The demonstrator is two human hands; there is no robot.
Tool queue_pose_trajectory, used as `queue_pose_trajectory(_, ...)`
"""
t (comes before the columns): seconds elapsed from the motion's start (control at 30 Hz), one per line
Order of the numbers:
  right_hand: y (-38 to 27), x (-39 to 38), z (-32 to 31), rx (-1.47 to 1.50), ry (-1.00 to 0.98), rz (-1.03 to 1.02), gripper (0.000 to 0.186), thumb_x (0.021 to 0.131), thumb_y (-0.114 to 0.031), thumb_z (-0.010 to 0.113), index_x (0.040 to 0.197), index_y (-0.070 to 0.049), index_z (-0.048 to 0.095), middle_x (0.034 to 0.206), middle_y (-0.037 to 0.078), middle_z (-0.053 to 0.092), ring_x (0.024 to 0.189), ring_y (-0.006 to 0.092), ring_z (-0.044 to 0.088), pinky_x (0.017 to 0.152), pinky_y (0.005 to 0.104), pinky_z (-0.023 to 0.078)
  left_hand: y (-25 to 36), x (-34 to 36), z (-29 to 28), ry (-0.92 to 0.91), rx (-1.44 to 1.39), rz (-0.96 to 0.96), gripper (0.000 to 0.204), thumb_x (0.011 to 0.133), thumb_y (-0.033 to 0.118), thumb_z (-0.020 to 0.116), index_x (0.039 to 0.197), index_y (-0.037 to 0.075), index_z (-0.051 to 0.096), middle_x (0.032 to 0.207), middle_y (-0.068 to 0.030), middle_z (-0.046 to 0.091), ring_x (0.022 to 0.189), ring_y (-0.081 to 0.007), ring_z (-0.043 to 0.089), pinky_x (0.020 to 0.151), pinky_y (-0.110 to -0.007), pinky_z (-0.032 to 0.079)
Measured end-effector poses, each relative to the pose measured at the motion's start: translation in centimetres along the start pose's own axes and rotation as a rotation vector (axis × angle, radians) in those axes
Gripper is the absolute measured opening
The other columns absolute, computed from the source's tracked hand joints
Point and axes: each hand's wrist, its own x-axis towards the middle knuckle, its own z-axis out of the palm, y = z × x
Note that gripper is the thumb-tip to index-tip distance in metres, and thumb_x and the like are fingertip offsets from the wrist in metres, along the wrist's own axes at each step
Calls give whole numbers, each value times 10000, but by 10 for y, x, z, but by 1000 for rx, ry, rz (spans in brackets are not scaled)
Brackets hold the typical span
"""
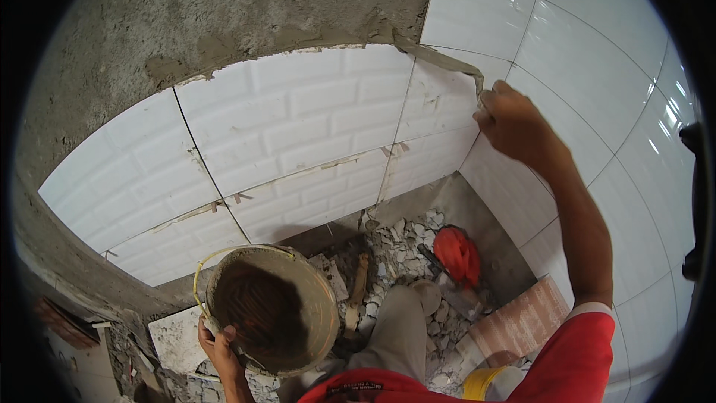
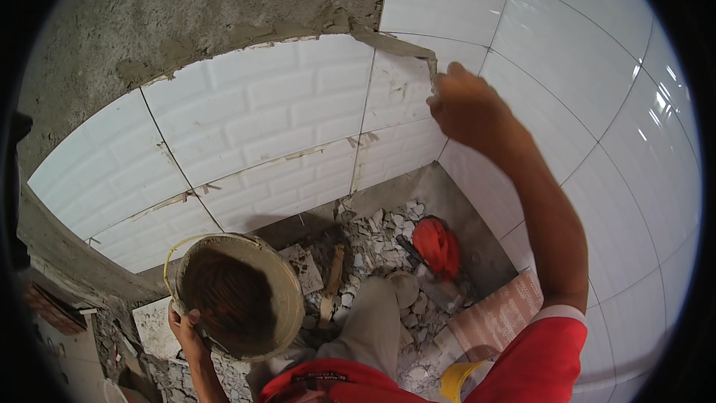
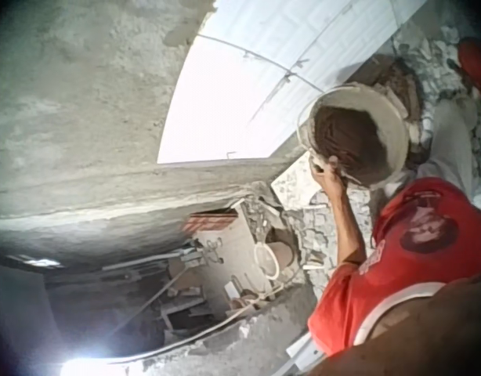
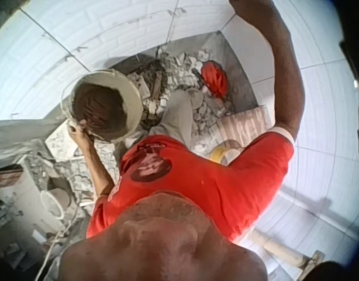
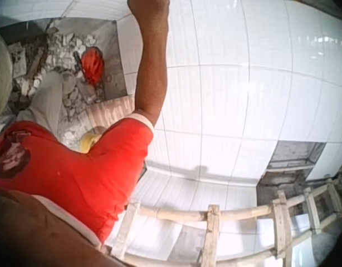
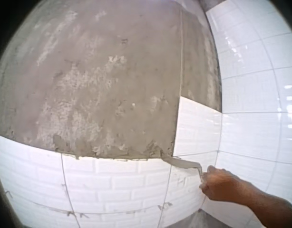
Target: The person scoops cement from a bucket with a trowel and applies it to the wall above installed white tiles, smoothing the surface to fill gaps and level the area.
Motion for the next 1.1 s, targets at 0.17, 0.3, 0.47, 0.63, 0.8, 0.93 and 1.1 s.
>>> queue_pose_trajectory(0.17, 22, 28, -59, 136, -213, -1, 336, 928, -249, 684, 920, 87, 676, 964, 269, 695, 916, 400, 671, 875, 477, 536, -2, -2, 1, 20, 26, -14, 534, 777, 23, 605, 1307, -38, 586, 986, -27, 630, 747, -102, 557, 720, -269, 503)
queue_pose_trajectory(0.3, 24, 23, -90, 259, -298, 138, 378, 910, -295, 695, 853, 73, 634, 684, 140, 623, 558, 228, 626, 539, 382, 537, -3, -3, -1, -21, 11, -5, 562, 780, 22, 607, 1338, -38, 582, 1024, -28, 634, 760, -103, 555, 715, -262, 488)
queue_pose_trajectory(0.47, 20, 1, -67, 575, -197, 288, 353, 971, -325, 663, 863, 11, 649, 726, 76, 634, 616, 145, 650, 516, 305, 541, -4, -4, 0, 21, 19, -3, 548, 779, 24, 600, 1324, -27, 595, 1022, -15, 628, 787, -97, 553, 718, -253, 468)
queue_pose_trajectory(0.63, 9, -18, -7, 1015, -138, 465, 318, 1039, -312, 628, 943, -12, 672, 806, 42, 637, 659, 121, 647, 540, 290, 548, -2, 2, -1, -32, 29, -11, 543, 777, 23, 592, 1318, -21, 602, 1030, -15, 632, 796, -98, 558, 733, -254, 467)
queue_pose_trajectory(0.8, -22, -42, 81, 1653, -4, 576, 391, 1066, -303, 597, 1215, 50, 676, 940, 71, 667, 699, 141, 666, 572, 288, 557, -4, -2, -5, 32, -17, 6, 531, 777, 24, 591, 1305, -17, 608, 1019, -21, 643, 803, -109, 587, 755, -262, 492)
queue_pose_trajectory(0.93, -54, -49, 144, 1980, 69, 568, 401, 1050, -291, 569, 1253, 46, 644, 953, 91, 660, 708, 165, 658, 582, 319, 560, -3, -2, -10, 51, 21, -42, 608, 776, 18, 591, 1380, -47, 561, 1019, -46, 648, 791, -124, 602, 785, -289, 521)
queue_pose_trajectory(1.1, -84, -34, 184, 2143, 105, 598, 404, 1033, -293, 564, 1263, 30, 638, 948, 92, 653, 703, 174, 650, 576, 326, 557, -5, -3, -12, 16, 31, -24, 510, 779, 107, 631, 1278, 3, 610, 1070, -70, 688, 865, -165, 655, 800, -326, 558)
